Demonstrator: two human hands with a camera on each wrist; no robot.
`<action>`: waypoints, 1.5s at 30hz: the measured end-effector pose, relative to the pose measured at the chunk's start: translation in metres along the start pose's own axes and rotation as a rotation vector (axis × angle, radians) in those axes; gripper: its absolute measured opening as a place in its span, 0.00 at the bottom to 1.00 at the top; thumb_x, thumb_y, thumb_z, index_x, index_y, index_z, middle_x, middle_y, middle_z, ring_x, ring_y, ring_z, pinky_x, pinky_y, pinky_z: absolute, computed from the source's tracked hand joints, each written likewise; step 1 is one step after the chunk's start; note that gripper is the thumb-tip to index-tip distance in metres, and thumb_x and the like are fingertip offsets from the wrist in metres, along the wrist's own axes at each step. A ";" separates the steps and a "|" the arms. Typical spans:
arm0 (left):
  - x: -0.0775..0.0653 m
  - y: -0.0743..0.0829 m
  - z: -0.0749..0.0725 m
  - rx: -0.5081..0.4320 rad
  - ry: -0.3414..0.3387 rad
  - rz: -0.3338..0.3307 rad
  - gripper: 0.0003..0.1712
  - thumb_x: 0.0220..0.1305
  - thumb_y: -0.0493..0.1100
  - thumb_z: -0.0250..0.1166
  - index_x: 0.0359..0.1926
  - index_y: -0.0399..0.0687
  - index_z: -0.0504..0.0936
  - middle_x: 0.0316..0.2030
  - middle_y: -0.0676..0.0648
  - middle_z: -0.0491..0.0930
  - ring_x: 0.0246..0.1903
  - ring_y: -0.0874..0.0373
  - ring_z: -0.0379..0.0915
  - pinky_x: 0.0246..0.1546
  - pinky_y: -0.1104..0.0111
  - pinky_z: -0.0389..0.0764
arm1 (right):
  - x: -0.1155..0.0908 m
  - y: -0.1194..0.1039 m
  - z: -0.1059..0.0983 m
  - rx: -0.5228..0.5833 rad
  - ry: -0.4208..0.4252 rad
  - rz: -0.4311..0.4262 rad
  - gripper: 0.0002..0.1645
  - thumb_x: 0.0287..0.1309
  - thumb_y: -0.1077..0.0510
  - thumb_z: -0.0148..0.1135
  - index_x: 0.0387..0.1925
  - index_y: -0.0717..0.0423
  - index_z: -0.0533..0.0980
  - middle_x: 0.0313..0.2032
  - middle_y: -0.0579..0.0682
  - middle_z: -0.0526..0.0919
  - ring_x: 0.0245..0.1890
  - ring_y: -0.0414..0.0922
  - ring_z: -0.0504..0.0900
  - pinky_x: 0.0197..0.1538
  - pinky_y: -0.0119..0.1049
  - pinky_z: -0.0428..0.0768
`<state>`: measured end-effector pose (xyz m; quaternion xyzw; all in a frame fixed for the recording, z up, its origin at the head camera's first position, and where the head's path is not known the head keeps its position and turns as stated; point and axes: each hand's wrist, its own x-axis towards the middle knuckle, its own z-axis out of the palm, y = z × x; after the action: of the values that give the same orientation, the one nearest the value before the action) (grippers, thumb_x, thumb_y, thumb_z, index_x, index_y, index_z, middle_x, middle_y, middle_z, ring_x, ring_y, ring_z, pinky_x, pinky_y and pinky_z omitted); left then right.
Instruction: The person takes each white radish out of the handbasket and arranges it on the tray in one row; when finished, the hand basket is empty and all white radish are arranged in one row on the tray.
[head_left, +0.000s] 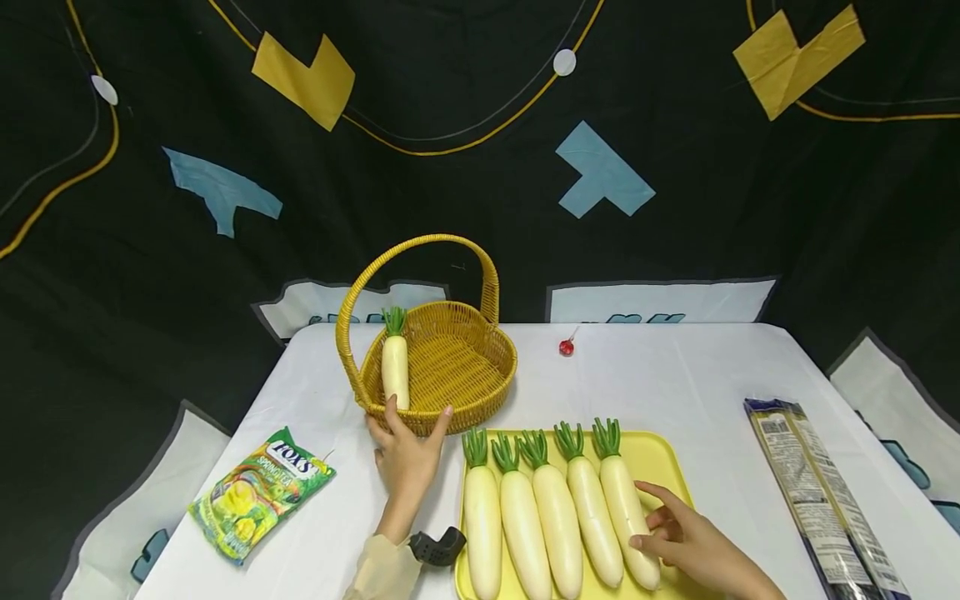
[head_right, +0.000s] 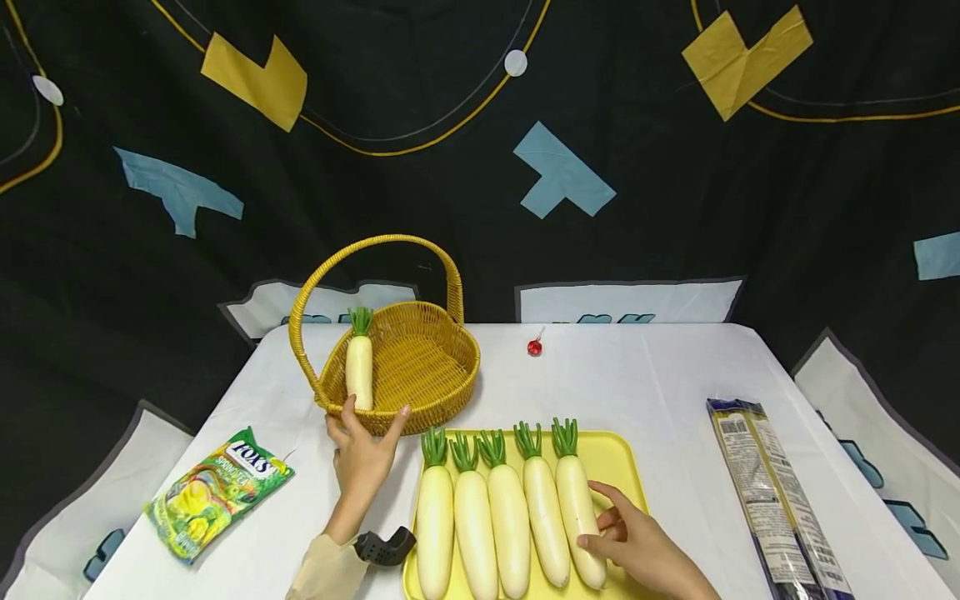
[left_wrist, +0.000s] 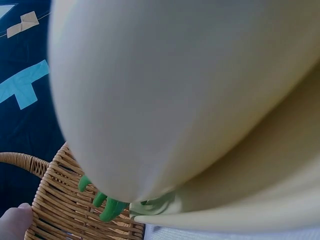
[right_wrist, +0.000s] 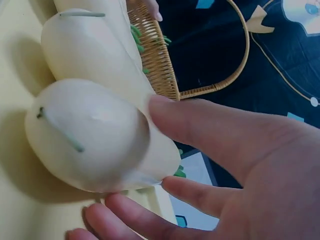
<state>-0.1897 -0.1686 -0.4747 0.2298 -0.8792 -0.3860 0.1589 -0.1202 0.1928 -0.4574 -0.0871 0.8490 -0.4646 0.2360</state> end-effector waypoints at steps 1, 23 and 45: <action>0.000 0.000 0.000 0.002 -0.002 0.000 0.61 0.42 0.81 0.51 0.69 0.54 0.42 0.67 0.28 0.31 0.58 0.24 0.53 0.58 0.37 0.51 | 0.001 -0.001 0.000 -0.033 0.016 -0.003 0.42 0.57 0.46 0.57 0.67 0.56 0.51 0.44 0.55 0.71 0.38 0.40 0.74 0.36 0.34 0.75; 0.000 0.002 0.001 -0.002 0.027 0.003 0.60 0.43 0.79 0.53 0.69 0.53 0.44 0.67 0.28 0.34 0.59 0.25 0.53 0.57 0.38 0.54 | 0.077 -0.059 -0.012 0.269 0.297 -0.509 0.24 0.66 0.57 0.46 0.61 0.60 0.60 0.44 0.41 0.77 0.42 0.36 0.79 0.43 0.35 0.80; -0.003 0.000 0.003 0.002 0.054 -0.009 0.59 0.42 0.80 0.53 0.68 0.55 0.46 0.68 0.28 0.35 0.59 0.25 0.52 0.58 0.38 0.54 | 0.216 -0.204 0.064 0.511 0.119 -0.254 0.33 0.61 0.43 0.50 0.63 0.54 0.60 0.55 0.61 0.72 0.50 0.56 0.78 0.50 0.47 0.77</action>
<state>-0.1886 -0.1651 -0.4768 0.2442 -0.8739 -0.3794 0.1808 -0.2926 -0.0469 -0.3863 -0.1031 0.6991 -0.6936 0.1402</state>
